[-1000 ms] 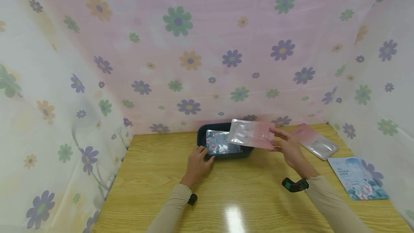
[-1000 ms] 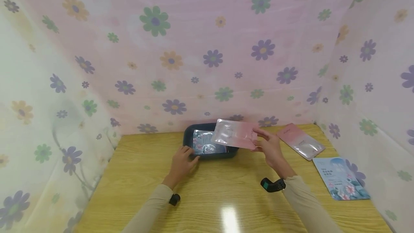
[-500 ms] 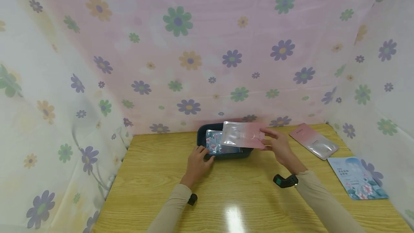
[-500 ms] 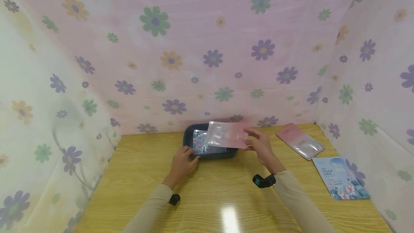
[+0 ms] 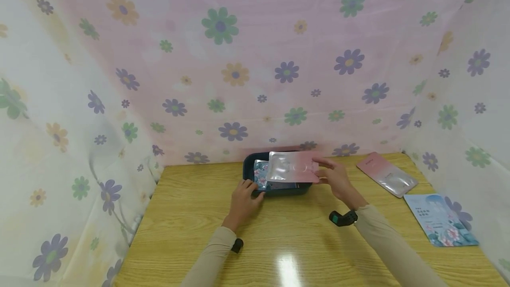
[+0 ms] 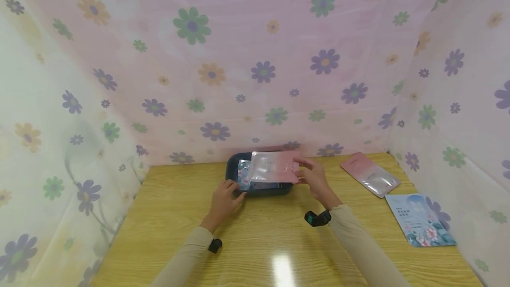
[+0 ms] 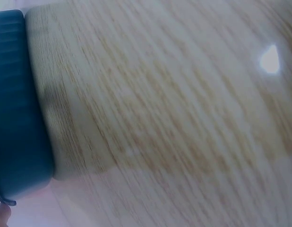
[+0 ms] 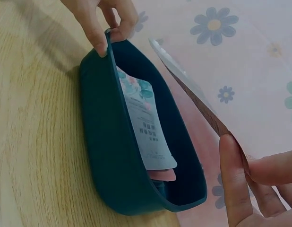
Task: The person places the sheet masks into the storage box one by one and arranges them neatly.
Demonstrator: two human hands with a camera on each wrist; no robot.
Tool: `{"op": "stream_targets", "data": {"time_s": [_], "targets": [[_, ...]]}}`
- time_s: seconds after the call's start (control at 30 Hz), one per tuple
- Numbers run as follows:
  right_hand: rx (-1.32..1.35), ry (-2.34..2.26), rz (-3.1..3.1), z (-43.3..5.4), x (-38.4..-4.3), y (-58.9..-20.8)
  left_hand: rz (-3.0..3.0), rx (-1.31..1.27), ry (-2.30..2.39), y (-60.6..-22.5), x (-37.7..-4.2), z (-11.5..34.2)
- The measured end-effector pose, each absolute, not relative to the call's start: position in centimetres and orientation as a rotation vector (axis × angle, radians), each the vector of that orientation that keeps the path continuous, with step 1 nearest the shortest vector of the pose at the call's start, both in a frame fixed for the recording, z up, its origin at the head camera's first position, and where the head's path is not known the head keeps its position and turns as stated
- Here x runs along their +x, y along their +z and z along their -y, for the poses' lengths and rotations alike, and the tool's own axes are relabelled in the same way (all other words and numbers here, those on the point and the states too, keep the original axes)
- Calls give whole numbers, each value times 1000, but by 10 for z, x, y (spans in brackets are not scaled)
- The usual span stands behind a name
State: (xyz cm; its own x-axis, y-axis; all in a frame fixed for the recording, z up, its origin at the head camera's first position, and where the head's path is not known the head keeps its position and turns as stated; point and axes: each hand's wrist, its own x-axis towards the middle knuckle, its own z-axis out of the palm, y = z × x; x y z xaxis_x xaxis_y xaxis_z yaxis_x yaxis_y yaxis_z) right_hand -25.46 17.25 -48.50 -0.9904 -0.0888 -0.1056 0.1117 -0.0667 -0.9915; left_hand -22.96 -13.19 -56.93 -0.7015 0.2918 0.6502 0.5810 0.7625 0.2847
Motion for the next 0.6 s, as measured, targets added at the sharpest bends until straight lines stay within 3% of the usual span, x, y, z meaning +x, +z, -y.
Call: {"op": "stream_targets", "data": {"time_s": [0.6], "targets": [[-5,-2173,-2058,-156,-266,-499,2344,-663,-616,-571,-232,134]]}}
